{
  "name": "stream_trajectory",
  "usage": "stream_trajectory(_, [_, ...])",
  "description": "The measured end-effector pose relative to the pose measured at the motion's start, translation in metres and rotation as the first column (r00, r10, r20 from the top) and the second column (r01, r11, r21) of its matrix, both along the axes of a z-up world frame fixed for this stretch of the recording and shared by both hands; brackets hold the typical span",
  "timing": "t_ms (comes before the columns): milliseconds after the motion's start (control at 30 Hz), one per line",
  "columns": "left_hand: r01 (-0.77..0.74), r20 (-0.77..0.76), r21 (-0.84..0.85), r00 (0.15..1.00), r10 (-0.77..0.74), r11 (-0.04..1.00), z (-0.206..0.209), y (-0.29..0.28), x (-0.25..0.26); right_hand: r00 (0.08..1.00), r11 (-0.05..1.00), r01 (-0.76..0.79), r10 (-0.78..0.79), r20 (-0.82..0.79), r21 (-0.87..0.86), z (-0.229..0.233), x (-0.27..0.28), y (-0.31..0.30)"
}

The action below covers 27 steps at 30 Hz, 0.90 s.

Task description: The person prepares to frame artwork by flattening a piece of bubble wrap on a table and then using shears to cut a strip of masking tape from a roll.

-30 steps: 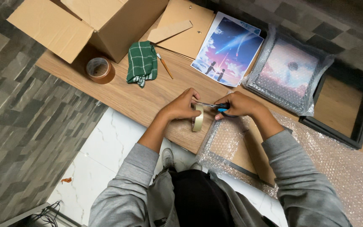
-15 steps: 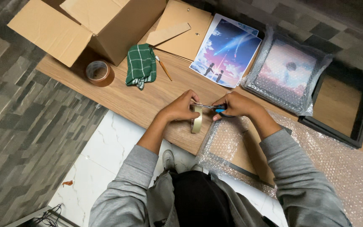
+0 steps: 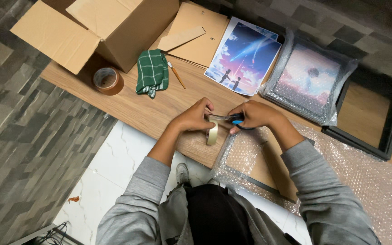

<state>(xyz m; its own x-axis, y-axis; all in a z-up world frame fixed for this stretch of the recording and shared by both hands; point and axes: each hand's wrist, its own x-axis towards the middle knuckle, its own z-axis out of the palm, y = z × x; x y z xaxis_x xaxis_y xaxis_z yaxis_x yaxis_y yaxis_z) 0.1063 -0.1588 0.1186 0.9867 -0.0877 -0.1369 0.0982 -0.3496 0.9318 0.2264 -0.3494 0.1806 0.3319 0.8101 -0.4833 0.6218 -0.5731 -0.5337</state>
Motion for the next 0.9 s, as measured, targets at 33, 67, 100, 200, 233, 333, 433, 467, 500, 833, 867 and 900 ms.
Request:
stream_trajectory(33, [-0.001, -0.008, -0.031, 1.000, 0.001, 1.000, -0.001, 0.000, 0.001, 1.000, 1.000, -0.015, 0.015, 0.013, -0.017, 0.017, -0.006, 0.003])
stream_trajectory(67, [0.001, -0.008, -0.032, 1.000, -0.001, 0.999, 0.002, 0.000, 0.000, 1.000, 1.000, -0.013, 0.013, 0.013, -0.018, 0.014, -0.006, 0.000])
stream_trajectory(100, [0.000, -0.014, -0.034, 1.000, -0.001, 0.999, 0.006, 0.000, -0.001, 0.999, 0.999, -0.026, 0.026, 0.029, -0.025, 0.011, -0.006, -0.002])
stream_trajectory(200, [-0.012, -0.016, -0.059, 1.000, 0.011, 0.998, 0.009, 0.000, -0.005, 0.999, 0.999, -0.005, 0.006, 0.040, -0.038, 0.010, -0.010, -0.013])
stream_trajectory(233, [-0.025, -0.011, -0.084, 1.000, 0.024, 0.996, 0.009, -0.001, -0.005, 0.999, 0.999, 0.027, -0.025, 0.035, -0.045, 0.011, -0.011, -0.018])
stream_trajectory(333, [-0.045, -0.011, -0.120, 0.999, 0.044, 0.992, 0.011, -0.002, -0.011, 0.965, 0.976, 0.207, -0.192, -0.180, 0.064, -0.007, -0.022, -0.038])
stream_trajectory(433, [-0.086, -0.025, -0.137, 0.996, 0.083, 0.987, 0.014, -0.004, -0.016, 0.875, 0.857, 0.434, -0.327, -0.357, 0.277, -0.057, -0.047, -0.046])
stream_trajectory(467, [-0.088, -0.021, -0.140, 0.996, 0.086, 0.986, 0.013, -0.005, -0.018, 0.877, 0.859, 0.430, -0.325, -0.353, 0.277, -0.061, -0.059, -0.039])
stream_trajectory(500, [-0.117, -0.028, -0.148, 0.993, 0.114, 0.982, 0.012, -0.007, -0.021, 0.792, 0.771, 0.545, -0.345, -0.503, 0.329, -0.064, -0.072, -0.032])
stream_trajectory(833, [-0.361, -0.005, -0.390, 0.921, 0.390, 0.847, -0.013, -0.003, -0.044, 0.609, 0.462, 0.779, -0.402, -0.684, 0.424, -0.120, -0.097, 0.007])
stream_trajectory(867, [-0.371, -0.007, -0.394, 0.916, 0.401, 0.841, -0.017, 0.002, -0.047, 0.614, 0.473, 0.774, -0.397, -0.682, 0.422, -0.114, -0.098, 0.011])
stream_trajectory(900, [-0.421, -0.005, -0.437, 0.885, 0.466, 0.795, -0.021, 0.007, -0.051, 0.644, 0.495, 0.750, -0.394, -0.655, 0.439, -0.110, -0.098, 0.015])
